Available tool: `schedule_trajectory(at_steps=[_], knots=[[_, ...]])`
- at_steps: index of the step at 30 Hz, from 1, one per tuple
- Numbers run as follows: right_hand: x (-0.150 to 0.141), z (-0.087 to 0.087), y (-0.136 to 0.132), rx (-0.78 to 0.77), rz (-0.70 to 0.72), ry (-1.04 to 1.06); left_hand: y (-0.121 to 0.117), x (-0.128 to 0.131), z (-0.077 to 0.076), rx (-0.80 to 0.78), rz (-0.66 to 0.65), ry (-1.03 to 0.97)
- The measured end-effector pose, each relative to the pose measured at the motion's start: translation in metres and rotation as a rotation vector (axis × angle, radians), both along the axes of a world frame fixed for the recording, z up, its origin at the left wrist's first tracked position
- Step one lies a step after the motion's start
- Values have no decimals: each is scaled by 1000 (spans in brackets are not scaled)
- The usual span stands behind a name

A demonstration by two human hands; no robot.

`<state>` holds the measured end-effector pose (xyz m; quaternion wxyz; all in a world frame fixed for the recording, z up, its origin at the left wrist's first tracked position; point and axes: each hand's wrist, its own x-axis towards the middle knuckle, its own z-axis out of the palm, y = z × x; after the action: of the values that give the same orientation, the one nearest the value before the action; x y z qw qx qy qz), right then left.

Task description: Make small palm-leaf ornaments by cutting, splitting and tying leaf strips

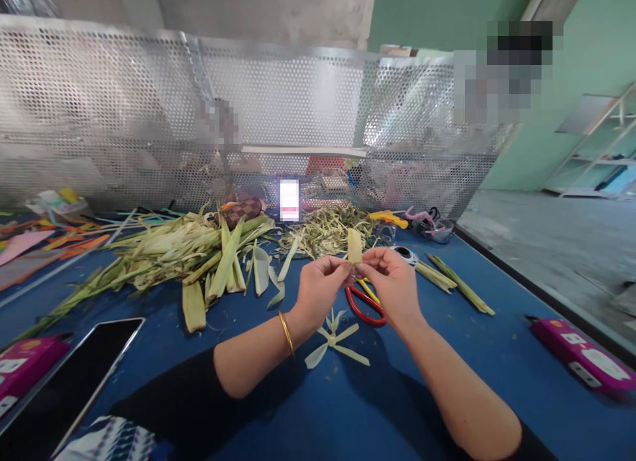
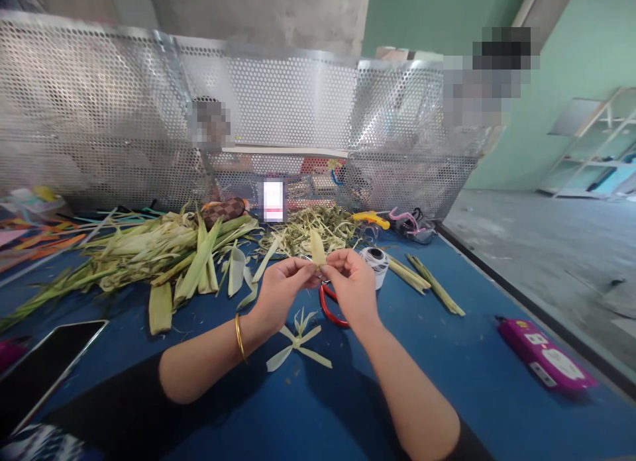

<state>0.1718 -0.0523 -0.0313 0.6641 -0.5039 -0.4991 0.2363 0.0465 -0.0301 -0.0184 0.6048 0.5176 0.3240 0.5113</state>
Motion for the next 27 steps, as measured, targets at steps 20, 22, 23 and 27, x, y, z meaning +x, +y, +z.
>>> schedule_trajectory(at_steps=[20,22,23,27], knots=[[4,9,-9,207,-58,-528,6,-6,10,-190,-136,-74],[2,9,-9,166,-73,-476,6,-5,8,-133,-102,-63],[1,9,-9,137,-78,-442,6,-4,7,-105,-88,-56],[2,7,-7,47,-59,-291,5,-2,3,10,-37,-9]])
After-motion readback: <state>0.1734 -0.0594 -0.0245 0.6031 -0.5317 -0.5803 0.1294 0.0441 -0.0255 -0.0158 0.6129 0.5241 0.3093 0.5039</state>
